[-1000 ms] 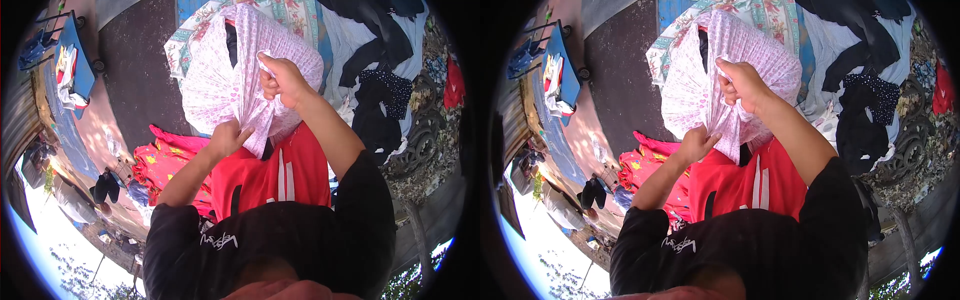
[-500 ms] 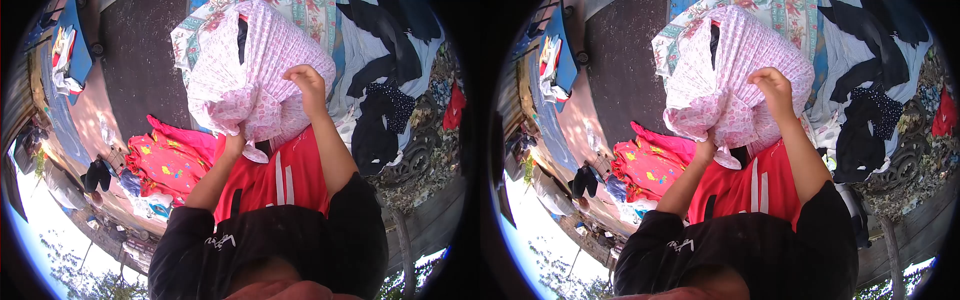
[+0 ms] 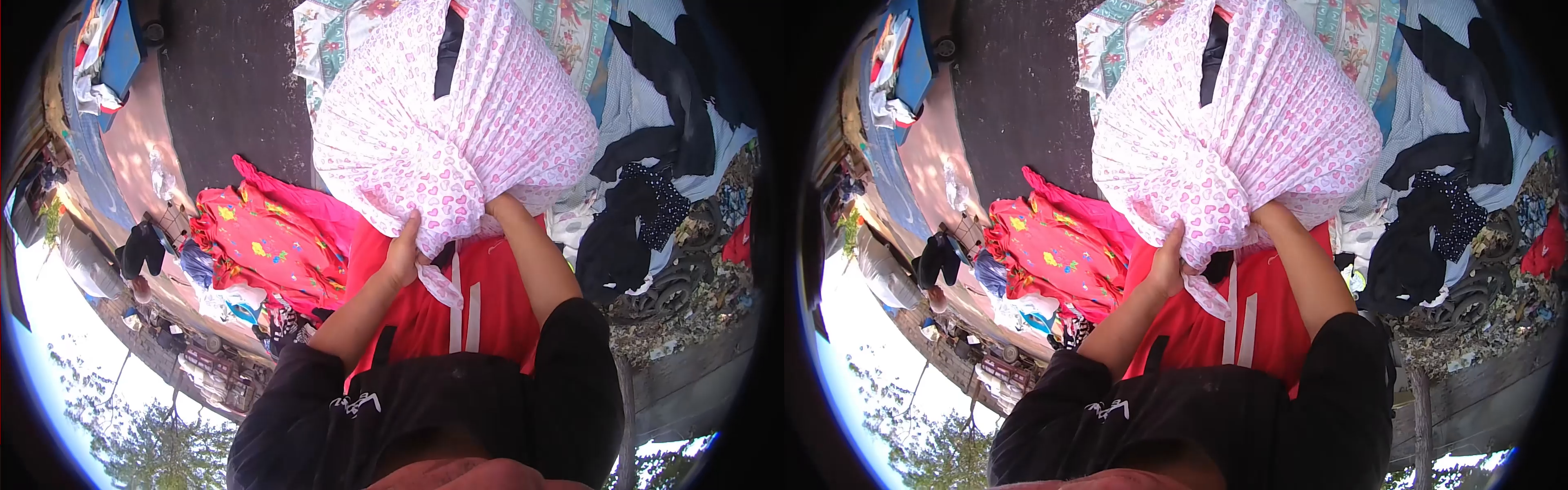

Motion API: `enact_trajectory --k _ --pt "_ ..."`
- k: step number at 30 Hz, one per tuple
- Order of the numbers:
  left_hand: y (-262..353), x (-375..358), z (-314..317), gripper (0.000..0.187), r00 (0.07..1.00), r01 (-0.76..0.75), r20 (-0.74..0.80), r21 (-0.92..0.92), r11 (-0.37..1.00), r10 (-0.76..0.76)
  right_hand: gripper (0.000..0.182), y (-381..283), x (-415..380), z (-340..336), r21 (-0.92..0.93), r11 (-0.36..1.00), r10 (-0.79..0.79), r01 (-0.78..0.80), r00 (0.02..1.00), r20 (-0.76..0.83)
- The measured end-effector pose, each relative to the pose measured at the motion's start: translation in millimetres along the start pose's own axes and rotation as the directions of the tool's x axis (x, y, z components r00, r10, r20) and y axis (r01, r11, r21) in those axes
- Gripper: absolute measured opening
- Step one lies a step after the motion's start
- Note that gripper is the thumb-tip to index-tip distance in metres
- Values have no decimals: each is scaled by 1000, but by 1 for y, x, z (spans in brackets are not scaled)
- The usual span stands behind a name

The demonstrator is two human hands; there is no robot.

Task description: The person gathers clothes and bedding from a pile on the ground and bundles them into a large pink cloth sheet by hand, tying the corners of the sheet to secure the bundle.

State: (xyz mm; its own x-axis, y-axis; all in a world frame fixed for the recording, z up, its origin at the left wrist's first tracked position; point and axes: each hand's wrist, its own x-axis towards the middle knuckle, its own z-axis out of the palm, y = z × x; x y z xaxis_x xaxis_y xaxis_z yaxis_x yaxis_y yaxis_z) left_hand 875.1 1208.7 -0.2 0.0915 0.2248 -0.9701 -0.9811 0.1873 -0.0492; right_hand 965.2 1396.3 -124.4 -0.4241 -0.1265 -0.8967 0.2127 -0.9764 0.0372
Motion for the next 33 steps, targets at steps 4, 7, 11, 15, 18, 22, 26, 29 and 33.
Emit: enact_trajectory --k 4,7,11,15,18,22,26,29,33 --pt "7 9 -18 47 937 198 331 -240 950 -112 39 7 24 40 -74 997 33 -23 990 137" --pt "21 6 2 37 929 313 241 -114 943 -279 42 13 36 56 -99 993 89 -66 965 245" --pt "8 49 -35 34 781 469 350 218 856 -517 45 22 41 62 -140 984 154 -113 929 335" --pt "44 20 12 39 865 410 10 562 718 -502 49 25 34 49 -170 978 172 -118 920 352" --pt "70 5 40 47 938 212 -34 842 497 -344 51 10 12 15 -172 982 128 -76 942 311" --pt "85 -22 72 51 836 -369 490 836 -406 249 46 -31 -67 3 -855 482 158 191 941 299" --pt "132 -28 95 47 677 -495 733 527 -691 75 34 -14 -141 -4 -840 522 77 146 973 217" --pt "156 -18 110 44 538 -600 836 288 -746 -110 36 -44 -173 33 -663 748 121 23 978 171" --pt "192 53 96 38 310 -661 946 143 -736 -95 40 -54 -125 -6 -829 471 -75 301 950 302"
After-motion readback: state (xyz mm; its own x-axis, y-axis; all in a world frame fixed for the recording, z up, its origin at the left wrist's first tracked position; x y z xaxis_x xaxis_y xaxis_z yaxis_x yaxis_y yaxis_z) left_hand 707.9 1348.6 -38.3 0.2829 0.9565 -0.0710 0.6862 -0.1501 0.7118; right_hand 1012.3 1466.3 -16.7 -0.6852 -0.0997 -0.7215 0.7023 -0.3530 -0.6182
